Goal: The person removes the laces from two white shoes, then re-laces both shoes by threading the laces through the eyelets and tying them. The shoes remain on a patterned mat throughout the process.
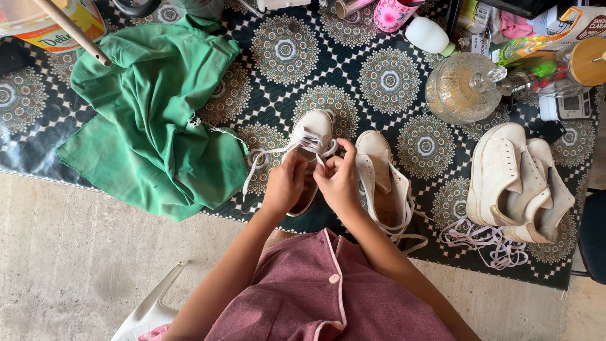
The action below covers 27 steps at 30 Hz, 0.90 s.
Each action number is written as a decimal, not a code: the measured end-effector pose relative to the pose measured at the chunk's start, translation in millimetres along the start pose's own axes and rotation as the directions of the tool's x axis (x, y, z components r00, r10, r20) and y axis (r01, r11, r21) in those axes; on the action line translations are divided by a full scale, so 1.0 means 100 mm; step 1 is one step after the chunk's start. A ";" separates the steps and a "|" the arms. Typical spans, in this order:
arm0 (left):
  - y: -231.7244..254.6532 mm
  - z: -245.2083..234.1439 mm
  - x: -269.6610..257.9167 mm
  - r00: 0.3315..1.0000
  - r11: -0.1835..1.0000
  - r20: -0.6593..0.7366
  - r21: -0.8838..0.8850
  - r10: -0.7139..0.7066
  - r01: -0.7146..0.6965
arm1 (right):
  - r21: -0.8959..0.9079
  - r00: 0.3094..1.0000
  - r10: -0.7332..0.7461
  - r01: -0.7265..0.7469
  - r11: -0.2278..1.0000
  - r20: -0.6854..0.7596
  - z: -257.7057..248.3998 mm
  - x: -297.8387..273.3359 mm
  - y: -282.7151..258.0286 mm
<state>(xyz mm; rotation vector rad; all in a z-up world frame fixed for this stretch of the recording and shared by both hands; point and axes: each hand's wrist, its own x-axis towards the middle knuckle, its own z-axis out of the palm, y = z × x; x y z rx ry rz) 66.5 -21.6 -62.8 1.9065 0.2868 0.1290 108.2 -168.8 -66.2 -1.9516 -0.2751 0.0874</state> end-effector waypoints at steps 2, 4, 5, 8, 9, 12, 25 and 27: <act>0.04 -0.09 -0.07 0.999 0.999 0.016 -0.003 0.041 -0.041 | -0.090 0.997 -0.071 0.069 0.994 -0.018 0.01 0.01 -0.04; 0.10 -0.21 -0.14 0.997 0.999 0.065 -0.036 0.034 -0.032 | -0.168 0.994 -0.101 0.091 0.982 -0.046 0.00 0.03 -0.07; 0.13 -0.29 -0.18 0.996 0.998 0.084 -0.050 0.029 -0.025 | -0.175 0.992 -0.117 0.107 0.979 -0.048 0.00 0.04 -0.08; 0.22 -0.62 -0.36 0.992 0.998 0.126 -0.057 0.023 -0.016 | -0.186 0.989 -0.138 0.127 0.974 -0.045 0.01 0.04 -0.09; 0.25 -0.75 -0.44 0.991 0.999 0.131 -0.039 0.032 -0.027 | -0.183 0.991 -0.130 0.120 0.976 -0.041 0.02 0.04 -0.09; 0.34 -1.09 -0.70 0.988 0.999 0.156 0.035 0.010 -0.016 | -0.179 0.993 -0.116 0.109 0.978 -0.033 0.03 0.02 -0.08; 0.32 -1.79 -1.63 0.968 0.974 0.112 0.007 -0.226 0.227 | -0.228 0.988 -0.143 0.125 0.966 -0.063 0.07 0.03 -0.11; 0.38 -1.77 -1.59 0.936 0.954 0.194 0.000 -0.294 0.300 | -0.232 0.994 -0.103 0.092 0.968 -0.033 0.05 0.05 -0.18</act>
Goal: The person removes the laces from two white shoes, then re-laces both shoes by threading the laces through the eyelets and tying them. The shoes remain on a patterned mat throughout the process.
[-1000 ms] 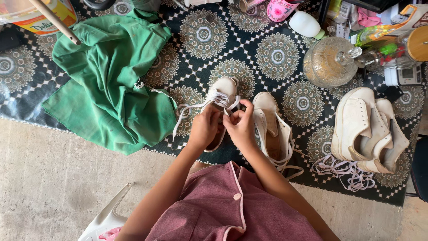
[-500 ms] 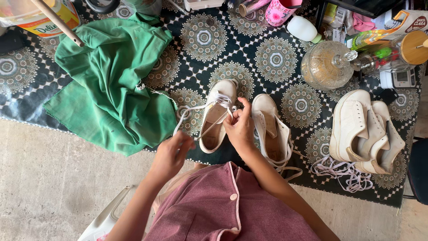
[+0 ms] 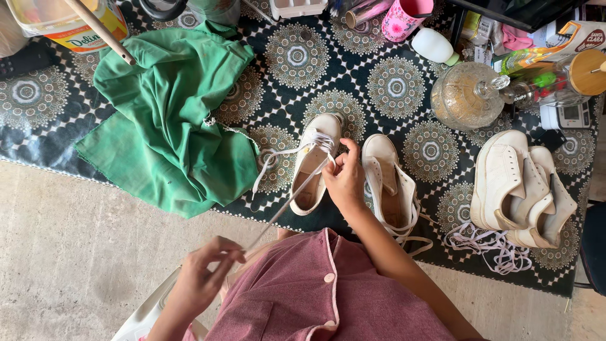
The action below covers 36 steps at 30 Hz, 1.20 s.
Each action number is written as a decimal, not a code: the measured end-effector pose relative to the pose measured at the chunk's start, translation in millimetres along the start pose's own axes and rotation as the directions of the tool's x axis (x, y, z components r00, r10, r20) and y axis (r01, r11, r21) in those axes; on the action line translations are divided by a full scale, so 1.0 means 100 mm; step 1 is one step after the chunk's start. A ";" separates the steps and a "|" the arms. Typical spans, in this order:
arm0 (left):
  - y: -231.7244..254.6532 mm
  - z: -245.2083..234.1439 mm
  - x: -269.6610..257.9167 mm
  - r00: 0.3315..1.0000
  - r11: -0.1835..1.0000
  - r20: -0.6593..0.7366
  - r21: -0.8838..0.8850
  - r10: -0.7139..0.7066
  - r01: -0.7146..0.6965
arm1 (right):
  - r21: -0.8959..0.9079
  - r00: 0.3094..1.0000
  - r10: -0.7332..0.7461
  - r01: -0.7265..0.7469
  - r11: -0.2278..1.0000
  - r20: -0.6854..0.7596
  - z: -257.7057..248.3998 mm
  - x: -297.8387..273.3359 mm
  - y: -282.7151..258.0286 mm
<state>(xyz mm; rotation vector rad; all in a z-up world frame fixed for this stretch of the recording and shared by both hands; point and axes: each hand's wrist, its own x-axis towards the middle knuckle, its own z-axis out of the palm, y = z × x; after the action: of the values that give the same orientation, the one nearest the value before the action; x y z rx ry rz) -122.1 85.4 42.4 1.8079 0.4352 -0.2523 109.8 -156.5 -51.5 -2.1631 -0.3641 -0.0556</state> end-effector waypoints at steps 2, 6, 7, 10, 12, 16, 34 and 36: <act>0.12 0.07 0.09 0.998 1.000 0.054 0.004 0.025 -0.025 | -0.033 0.998 -0.044 0.045 0.998 0.042 -0.04 0.02 -0.08; 0.46 0.36 0.47 0.949 0.962 0.160 -0.020 0.271 -0.272 | -0.117 0.940 -0.319 0.332 0.936 0.120 -0.21 -0.07 -0.15; 0.55 0.46 0.57 0.930 0.956 0.230 -0.001 0.287 -0.294 | -0.124 0.909 -0.394 0.411 0.903 0.136 -0.24 -0.12 -0.14; 0.75 0.74 0.87 0.778 0.807 0.286 0.030 0.559 -0.590 | -0.010 0.920 -0.376 0.380 0.925 0.113 -0.24 -0.25 0.00; 0.80 0.84 1.02 0.740 0.748 0.259 0.089 0.621 -0.658 | 0.138 0.990 0.064 -0.081 0.987 0.127 -0.35 -0.32 0.17; 0.68 0.92 1.25 0.795 0.752 0.107 0.271 0.597 -0.601 | 0.508 0.955 0.223 -0.293 0.810 0.195 -0.74 -0.31 0.50; 0.39 1.15 1.60 0.787 0.886 -0.435 0.358 0.438 -0.295 | -0.192 0.817 -0.332 0.463 0.865 0.472 -0.07 0.90 -0.22; 0.34 1.18 1.70 0.763 0.873 -0.453 0.384 0.462 -0.301 | -0.251 0.770 -0.221 0.442 0.861 0.599 -0.01 1.04 -0.23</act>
<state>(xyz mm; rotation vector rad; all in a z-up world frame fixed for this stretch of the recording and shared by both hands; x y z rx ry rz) 52.2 -8.6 -26.4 2.2087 0.4073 0.5262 202.4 -120.2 -14.0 -2.4410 -1.1733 0.3382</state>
